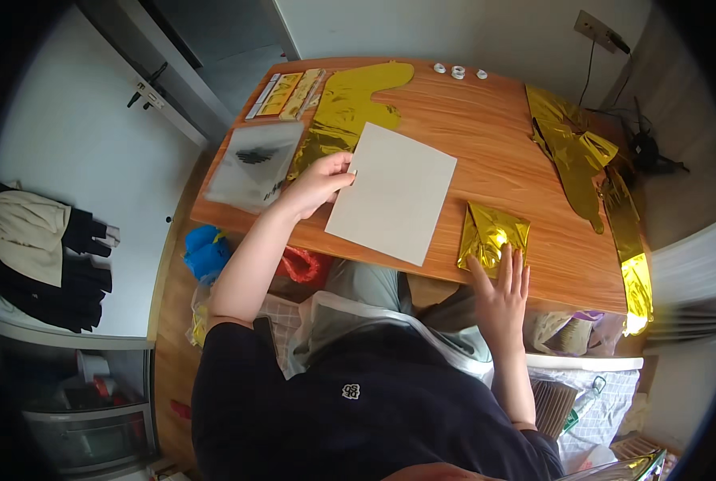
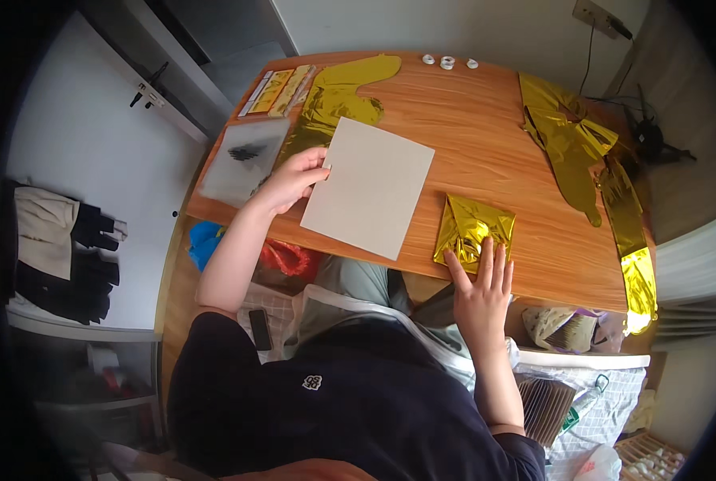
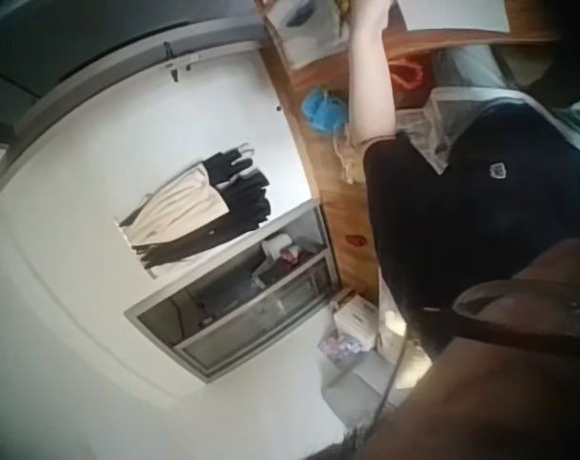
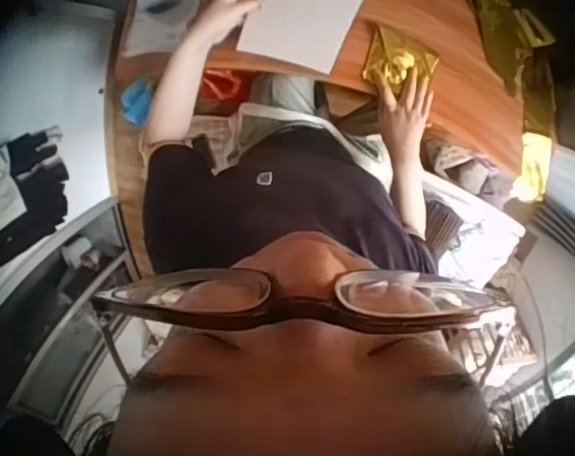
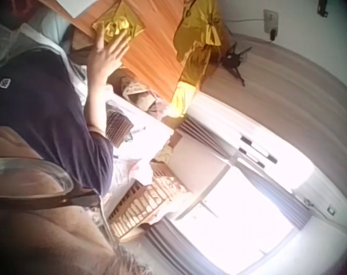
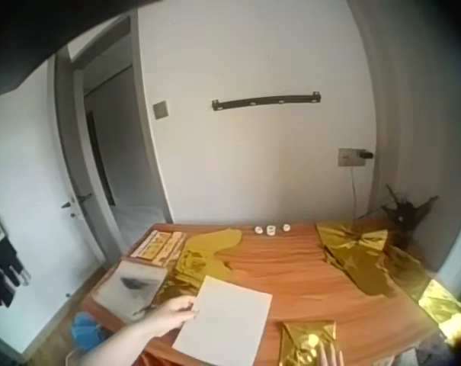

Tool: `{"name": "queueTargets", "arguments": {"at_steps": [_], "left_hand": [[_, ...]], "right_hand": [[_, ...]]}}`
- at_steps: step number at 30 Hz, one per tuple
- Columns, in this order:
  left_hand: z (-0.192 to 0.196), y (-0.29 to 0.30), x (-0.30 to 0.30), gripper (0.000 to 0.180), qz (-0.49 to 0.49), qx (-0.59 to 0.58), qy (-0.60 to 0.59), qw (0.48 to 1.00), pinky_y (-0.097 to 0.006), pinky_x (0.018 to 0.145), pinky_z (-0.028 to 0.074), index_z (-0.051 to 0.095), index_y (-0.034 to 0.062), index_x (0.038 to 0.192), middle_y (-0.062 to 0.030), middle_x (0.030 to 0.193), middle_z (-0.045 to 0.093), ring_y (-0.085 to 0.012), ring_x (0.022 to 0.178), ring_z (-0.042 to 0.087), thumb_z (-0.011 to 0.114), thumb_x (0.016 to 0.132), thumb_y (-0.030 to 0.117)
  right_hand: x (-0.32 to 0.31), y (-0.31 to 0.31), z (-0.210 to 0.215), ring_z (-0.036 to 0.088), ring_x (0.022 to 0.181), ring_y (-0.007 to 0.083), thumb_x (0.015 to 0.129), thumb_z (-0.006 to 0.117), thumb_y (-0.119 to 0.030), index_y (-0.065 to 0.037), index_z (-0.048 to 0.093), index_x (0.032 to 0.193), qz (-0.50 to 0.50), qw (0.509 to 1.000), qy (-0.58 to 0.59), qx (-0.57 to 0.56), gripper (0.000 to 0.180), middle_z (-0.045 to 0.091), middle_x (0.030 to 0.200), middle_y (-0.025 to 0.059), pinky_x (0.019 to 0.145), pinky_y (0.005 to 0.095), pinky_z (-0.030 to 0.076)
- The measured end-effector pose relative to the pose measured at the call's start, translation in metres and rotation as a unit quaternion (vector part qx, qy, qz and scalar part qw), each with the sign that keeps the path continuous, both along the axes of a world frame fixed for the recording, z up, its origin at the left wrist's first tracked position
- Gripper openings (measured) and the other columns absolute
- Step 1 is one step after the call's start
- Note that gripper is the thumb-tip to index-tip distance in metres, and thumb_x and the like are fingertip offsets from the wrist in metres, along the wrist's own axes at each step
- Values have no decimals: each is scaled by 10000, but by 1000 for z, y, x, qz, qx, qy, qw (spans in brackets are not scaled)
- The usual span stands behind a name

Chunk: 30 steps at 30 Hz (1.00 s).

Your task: The person folds a foil balloon by hand, positions it on a cardboard backing, and slides both into a plastic sleeve. The person then places the packaged balloon on the bed beside an accordion organizer.

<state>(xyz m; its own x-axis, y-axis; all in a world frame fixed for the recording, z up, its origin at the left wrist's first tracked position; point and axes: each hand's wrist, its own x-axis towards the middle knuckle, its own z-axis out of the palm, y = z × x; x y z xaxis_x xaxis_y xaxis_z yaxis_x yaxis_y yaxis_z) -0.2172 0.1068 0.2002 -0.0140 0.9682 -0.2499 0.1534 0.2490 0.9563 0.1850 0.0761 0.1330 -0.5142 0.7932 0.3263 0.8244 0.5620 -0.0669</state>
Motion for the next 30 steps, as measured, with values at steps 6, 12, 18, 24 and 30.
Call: {"name": "queueTargets", "arguments": {"at_steps": [6,12,18,24,30], "left_hand": [[-26,-1,29,425,34,-54,-198,978,-323,932,596,532,57,1503,-35,1350,664,-124,1171,669,544,1081,105],[-62,4,26,389,59,-6,-172,983,-327,915,613,600,40,1439,-52,1219,727,-133,1091,709,612,1059,123],[-76,-17,19,361,153,48,-141,977,-303,835,624,651,-1,1363,-80,1176,739,-127,986,724,679,1024,119],[-66,-26,10,148,143,292,343,881,-268,677,559,811,91,1070,-54,891,791,-129,761,726,766,930,111],[-51,-79,-21,131,102,409,301,855,-279,655,559,791,62,1019,-67,901,791,-137,742,728,789,889,48]], "right_hand": [[7,5,-22,422,1443,499,965,580,-117,-357,599,1448,-1,1000,6,21,540,428,1576,268,1171,620,357],[1,9,-35,429,1437,500,973,552,-116,-357,594,1448,-1,999,-1,32,534,436,1572,266,1173,618,355],[-10,-6,-40,399,1473,479,993,577,-136,-305,607,1434,3,1000,-12,5,473,416,1592,261,1199,598,332],[-23,-7,-40,393,1480,478,1011,607,-142,-274,620,1427,-10,1000,-28,9,436,405,1609,249,1204,591,337],[-32,-6,-51,373,1497,470,1016,610,-128,-251,619,1441,-20,999,-42,3,442,395,1624,229,1226,590,314]]}}
